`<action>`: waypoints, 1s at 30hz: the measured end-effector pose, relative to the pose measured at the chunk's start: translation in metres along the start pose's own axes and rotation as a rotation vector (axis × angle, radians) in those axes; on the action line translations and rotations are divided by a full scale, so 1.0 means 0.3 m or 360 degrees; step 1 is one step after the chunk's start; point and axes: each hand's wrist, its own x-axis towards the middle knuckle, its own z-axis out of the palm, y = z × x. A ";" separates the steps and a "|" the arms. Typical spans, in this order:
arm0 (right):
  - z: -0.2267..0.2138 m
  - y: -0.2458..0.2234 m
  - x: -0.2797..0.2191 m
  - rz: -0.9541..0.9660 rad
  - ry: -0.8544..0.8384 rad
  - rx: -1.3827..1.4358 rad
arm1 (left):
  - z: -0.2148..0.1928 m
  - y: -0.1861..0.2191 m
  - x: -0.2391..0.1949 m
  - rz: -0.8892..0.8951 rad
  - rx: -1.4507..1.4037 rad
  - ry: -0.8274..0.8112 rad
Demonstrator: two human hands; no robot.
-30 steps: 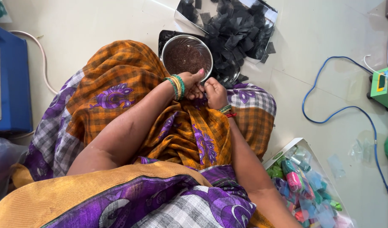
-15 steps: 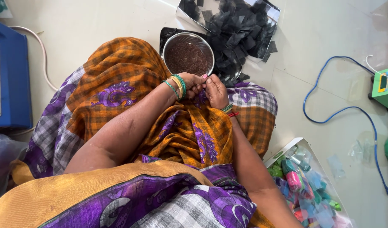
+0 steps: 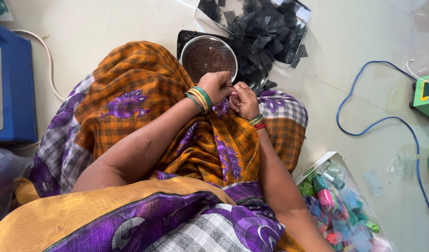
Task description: The recorder picks up small black plastic slips and dips them into a bowl of brown granular material before setting them aside.
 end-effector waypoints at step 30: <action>-0.013 0.024 0.018 0.0122 0.0099 -0.0197 | 0.000 -0.041 0.023 -0.0805 -0.0751 -0.0473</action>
